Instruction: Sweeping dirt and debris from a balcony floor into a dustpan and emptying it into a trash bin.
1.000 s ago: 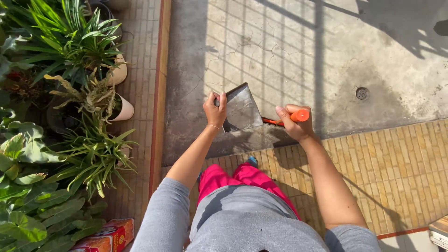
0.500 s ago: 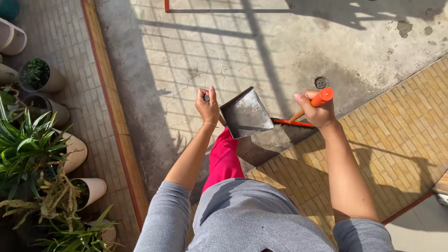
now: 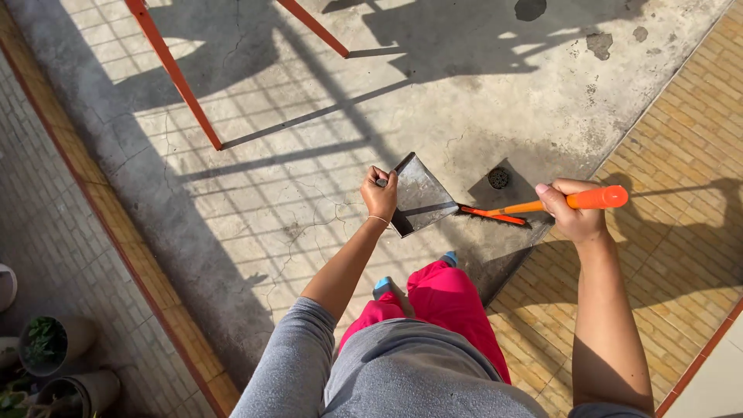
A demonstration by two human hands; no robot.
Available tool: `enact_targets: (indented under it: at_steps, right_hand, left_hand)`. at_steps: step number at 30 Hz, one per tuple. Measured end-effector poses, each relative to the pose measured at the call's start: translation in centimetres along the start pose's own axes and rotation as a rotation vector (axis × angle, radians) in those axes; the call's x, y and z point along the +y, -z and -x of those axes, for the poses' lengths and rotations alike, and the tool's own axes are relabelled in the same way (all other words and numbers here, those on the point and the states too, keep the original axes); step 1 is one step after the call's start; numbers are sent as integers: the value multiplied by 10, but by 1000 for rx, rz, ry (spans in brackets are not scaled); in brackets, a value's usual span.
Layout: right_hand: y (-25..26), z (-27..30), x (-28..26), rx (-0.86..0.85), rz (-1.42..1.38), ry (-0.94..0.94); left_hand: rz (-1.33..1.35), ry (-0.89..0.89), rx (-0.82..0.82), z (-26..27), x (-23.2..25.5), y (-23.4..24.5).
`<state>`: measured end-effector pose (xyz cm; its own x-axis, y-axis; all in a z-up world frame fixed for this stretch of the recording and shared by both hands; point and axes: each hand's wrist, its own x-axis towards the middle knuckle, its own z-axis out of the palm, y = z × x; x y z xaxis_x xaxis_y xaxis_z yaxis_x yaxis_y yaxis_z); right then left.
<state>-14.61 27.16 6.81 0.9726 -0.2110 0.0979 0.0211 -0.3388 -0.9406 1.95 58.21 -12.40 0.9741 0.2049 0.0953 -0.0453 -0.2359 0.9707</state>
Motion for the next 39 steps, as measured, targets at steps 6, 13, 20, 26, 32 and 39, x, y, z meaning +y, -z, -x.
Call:
enact_targets:
  at_steps: [6, 13, 20, 26, 32, 39]
  right_hand:
    - [95, -85, 66, 114, -405, 34]
    - [192, -251, 115, 166, -414, 62]
    - [289, -396, 170, 283, -487, 170]
    - [368, -513, 228, 300, -590, 128]
    - [442, -622, 250, 194, -383, -23]
    - [538, -738, 344, 376, -422, 53]
  left_hand:
    - [113, 18, -60, -88, 17, -137]
    - [-45, 11, -14, -181, 42, -281]
    - [75, 110, -3, -266, 40, -427]
    - [27, 88, -74, -340, 26, -577]
    - [-40, 101, -115, -403, 33, -700]
    - [-79, 128, -32, -464, 40, -828]
